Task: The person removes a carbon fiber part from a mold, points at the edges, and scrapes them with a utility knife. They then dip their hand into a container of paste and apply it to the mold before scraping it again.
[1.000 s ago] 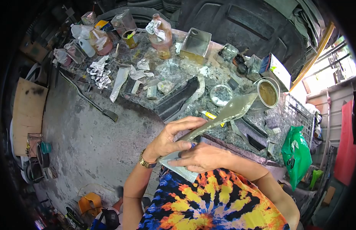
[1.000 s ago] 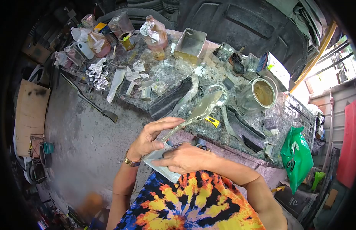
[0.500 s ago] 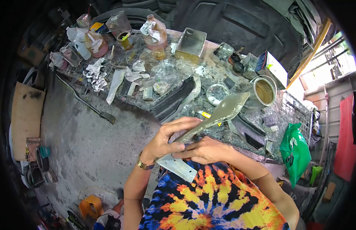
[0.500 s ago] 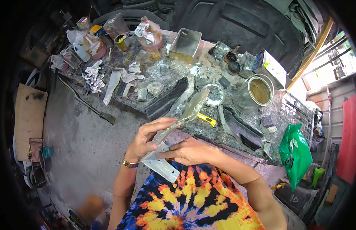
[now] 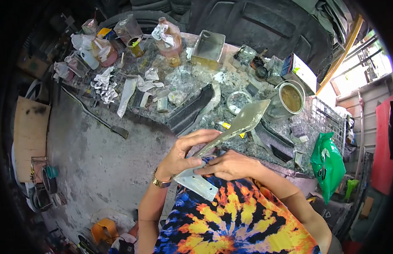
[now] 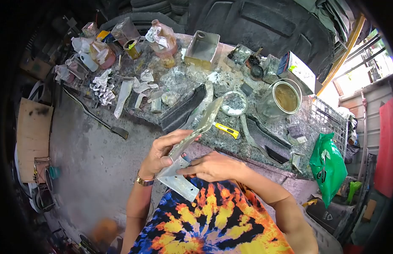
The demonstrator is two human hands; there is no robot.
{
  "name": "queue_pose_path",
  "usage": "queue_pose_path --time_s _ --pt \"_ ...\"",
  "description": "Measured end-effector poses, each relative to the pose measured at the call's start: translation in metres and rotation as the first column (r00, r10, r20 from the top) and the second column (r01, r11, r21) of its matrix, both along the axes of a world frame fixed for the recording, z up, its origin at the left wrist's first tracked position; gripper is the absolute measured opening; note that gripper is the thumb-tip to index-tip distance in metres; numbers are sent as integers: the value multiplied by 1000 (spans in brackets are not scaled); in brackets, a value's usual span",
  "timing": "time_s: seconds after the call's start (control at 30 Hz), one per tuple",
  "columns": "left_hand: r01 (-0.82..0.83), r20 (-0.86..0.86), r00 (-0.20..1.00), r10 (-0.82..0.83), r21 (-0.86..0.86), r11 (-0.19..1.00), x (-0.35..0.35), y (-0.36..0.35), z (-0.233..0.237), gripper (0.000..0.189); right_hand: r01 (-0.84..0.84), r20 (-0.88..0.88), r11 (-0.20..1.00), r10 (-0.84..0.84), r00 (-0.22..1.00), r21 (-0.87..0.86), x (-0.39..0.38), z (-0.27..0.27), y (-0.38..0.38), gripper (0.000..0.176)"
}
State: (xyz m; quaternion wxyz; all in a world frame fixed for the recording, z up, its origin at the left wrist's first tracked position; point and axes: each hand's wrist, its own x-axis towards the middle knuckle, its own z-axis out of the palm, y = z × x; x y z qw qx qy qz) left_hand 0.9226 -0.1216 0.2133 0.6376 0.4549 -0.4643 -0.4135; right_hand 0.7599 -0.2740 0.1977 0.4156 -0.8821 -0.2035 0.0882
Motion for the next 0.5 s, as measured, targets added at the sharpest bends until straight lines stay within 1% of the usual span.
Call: queue_pose_path --time_s 0.03,0.07,0.13,0.17,0.2,0.23,0.27,0.3,0.33,0.4,0.43,0.47,0.5 --pt "1 -6 1000 -1 -13 1000 0 -1 0 76 -4 -56 999 1 998 -49 4 1 2 61" --pt "2 -8 1000 -2 -12 1000 0 -1 0 76 -4 -57 999 1 998 -48 4 3 5 61" --pt "19 19 1000 -19 0 1000 2 1 2 76 -74 19 995 75 997 -65 2 7 12 60" --pt "21 21 1000 -21 2 1000 3 1 2 76 -44 107 999 44 993 -4 -2 8 11 59" --pt "9 14 1000 -8 -31 999 3 1 -1 75 -43 107 999 43 993 -4 -3 8 8 59" --pt "-3 6 1000 3 -66 998 2 1 -3 75 -29 10 999 29 1000 -24 -2 8 3 59" --pt "1 2 1000 0 -66 998 2 1 -3 75 -14 -89 999 10 996 -44 -2 8 0 58" --pt "7 -14 1000 -7 -45 999 1 1 -3 75 16 -24 1000 -16 1000 -4 1 4 -1 59" --pt "11 -29 1000 -12 -23 1000 1 1 -3 75 18 -26 1000 -18 1000 -4 2 3 2 59" --pt "15 -7 1000 -15 -16 1000 3 1 -4 75 -55 17 996 56 998 -70 1 2 10 59" --pt "19 14 1000 -19 -12 1000 4 1 -4 76 -21 150 1000 19 989 9 -3 5 10 58" --pt "23 14 1000 -23 -13 1000 4 1 -2 76 -17 150 1000 16 988 8 -5 4 7 58" --pt "12 15 1000 -12 6 1000 4 1 -1 77 -15 51 1000 16 999 -14 -7 3 2 57"
